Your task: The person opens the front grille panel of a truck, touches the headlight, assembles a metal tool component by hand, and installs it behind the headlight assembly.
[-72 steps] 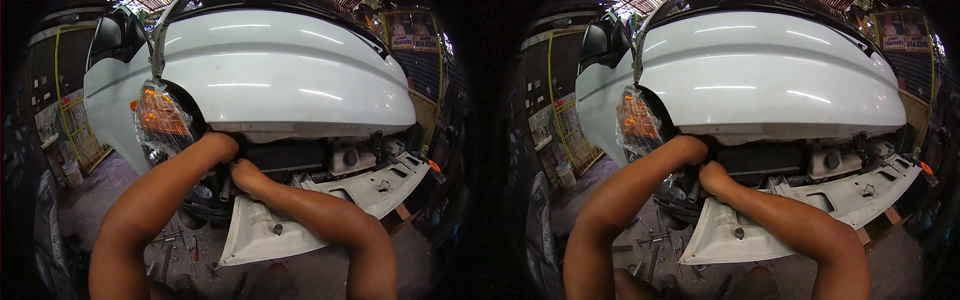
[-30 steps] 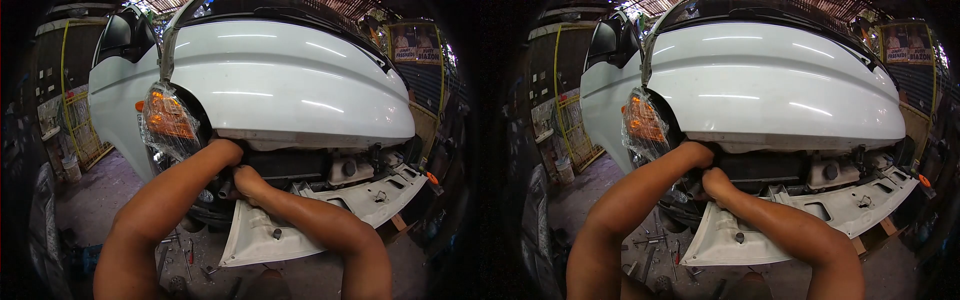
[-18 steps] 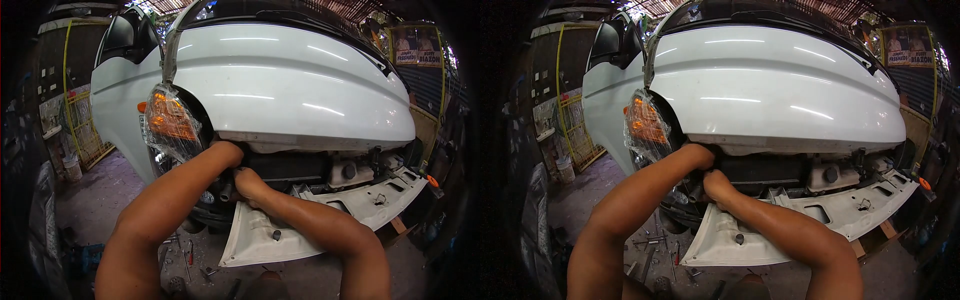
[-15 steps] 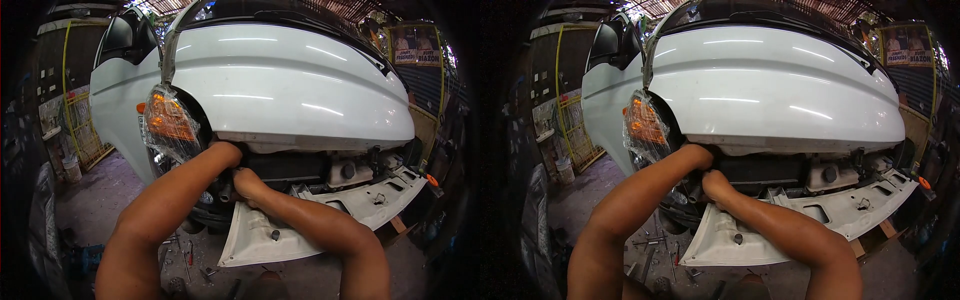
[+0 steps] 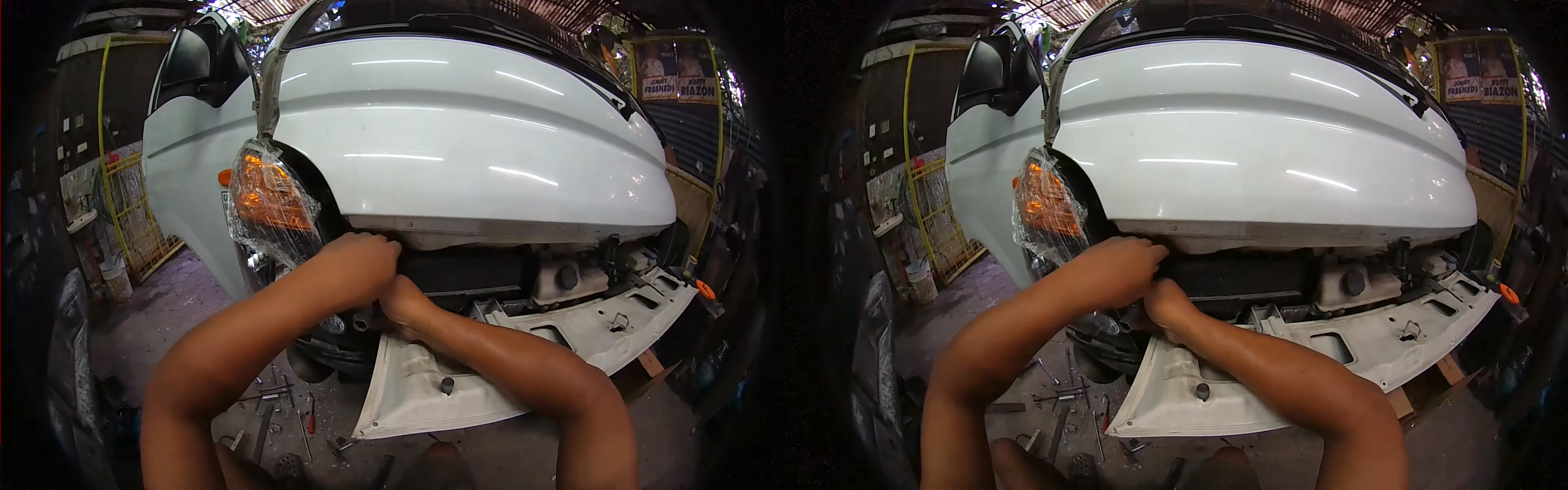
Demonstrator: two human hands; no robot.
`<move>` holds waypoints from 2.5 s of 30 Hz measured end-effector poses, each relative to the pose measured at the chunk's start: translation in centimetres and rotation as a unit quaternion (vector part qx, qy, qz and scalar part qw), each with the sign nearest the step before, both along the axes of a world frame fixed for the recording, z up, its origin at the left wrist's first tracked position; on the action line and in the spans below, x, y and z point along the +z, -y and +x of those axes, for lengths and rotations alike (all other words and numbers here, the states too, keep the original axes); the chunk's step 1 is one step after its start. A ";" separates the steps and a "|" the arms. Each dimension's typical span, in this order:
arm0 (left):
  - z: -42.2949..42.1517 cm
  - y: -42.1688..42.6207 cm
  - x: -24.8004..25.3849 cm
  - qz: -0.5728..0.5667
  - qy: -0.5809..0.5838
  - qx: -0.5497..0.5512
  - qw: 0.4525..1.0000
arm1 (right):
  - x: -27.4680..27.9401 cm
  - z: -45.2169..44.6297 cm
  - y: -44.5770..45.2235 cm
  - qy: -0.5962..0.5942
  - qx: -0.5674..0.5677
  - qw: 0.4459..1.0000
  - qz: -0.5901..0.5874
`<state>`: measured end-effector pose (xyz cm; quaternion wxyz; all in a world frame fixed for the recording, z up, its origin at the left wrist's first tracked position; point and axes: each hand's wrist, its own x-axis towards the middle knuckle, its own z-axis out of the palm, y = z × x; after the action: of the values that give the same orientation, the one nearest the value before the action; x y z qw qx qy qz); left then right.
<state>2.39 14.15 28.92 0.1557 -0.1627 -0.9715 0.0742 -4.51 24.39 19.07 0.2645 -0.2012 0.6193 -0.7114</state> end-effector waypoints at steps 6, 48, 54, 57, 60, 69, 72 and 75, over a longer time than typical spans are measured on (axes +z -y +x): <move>11.0 3.2 -4.2 0.236 -0.071 -0.078 0.966 | -0.4 -0.5 0.6 -0.002 -0.037 0.999 0.018; 5.8 2.6 -15.2 0.401 -0.244 -0.057 0.881 | 0.3 -0.3 1.0 -0.083 -0.082 0.983 0.139; 6.0 2.2 -15.2 0.419 -0.227 -0.040 0.878 | 0.0 -0.3 1.0 -0.111 -0.097 0.975 0.165; 6.1 2.2 -15.2 0.436 -0.210 -0.029 0.875 | -1.0 -1.0 1.1 -0.140 -0.095 0.973 0.155; 6.2 2.2 -15.3 0.431 -0.203 -0.018 0.879 | -1.2 -1.2 1.1 -0.149 -0.094 0.972 0.156; 5.9 2.2 -16.1 0.464 -0.182 -0.005 0.867 | -1.2 -1.4 0.9 -0.130 -0.082 0.978 0.144; 5.8 2.3 -16.4 0.453 -0.194 -0.012 0.870 | -1.0 -1.3 0.8 -0.126 -0.079 0.979 0.137; 5.8 2.3 -16.6 0.447 -0.191 -0.006 0.874 | -0.5 -0.9 0.7 -0.117 -0.086 0.975 0.167</move>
<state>8.19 11.83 12.36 0.3949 -0.0645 -0.8515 -0.3388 -5.45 23.68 18.60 0.1577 -0.1822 0.7707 -0.5898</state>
